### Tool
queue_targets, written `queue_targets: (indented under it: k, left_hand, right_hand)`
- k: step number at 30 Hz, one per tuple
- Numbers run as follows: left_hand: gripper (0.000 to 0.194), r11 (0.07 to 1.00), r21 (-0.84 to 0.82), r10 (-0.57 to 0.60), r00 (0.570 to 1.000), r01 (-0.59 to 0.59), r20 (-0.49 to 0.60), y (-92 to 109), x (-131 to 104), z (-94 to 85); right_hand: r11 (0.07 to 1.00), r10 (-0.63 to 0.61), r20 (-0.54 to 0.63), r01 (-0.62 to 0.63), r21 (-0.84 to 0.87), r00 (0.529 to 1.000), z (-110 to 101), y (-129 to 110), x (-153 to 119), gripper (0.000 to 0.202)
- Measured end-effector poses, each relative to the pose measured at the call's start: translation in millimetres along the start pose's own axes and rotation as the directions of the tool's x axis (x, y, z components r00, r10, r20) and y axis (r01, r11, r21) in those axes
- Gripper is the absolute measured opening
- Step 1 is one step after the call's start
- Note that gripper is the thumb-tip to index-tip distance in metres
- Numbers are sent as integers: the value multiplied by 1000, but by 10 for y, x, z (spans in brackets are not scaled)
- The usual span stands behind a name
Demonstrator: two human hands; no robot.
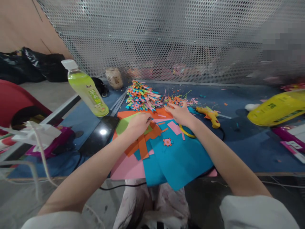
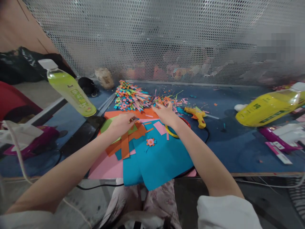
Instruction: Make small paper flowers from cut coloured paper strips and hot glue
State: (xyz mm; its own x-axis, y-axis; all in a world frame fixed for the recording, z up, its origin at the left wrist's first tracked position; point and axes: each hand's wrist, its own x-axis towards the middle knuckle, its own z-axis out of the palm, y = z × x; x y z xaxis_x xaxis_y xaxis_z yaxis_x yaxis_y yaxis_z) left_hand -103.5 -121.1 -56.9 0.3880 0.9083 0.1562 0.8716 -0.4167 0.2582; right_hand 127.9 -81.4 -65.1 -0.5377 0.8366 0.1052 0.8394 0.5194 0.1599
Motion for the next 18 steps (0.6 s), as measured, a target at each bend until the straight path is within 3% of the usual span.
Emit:
queue_targets:
  k: [4, 8, 13, 18]
  left_hand:
    - [17, 1000, 3, -8, 1000, 8, 3, 7, -7, -13]
    - [18, 1000, 3, -8, 1000, 8, 11, 9, -11, -21]
    - [18, 1000, 6, -19, 999, 19, 32, 28, -15, -30]
    - [19, 1000, 7, -28, 999, 28, 36, 46, -28, -58]
  right_hand:
    - [1000, -11, 41, 11, 13, 999, -74, -14, -43, 66]
    - [997, 64, 23, -65, 35, 998, -214, 42, -150, 63]
    - [988, 91, 161, -109, 106, 983, -342, 60, -276, 67]
    - [991, 89, 201, -106, 77, 976, -339, -37, -290, 71]
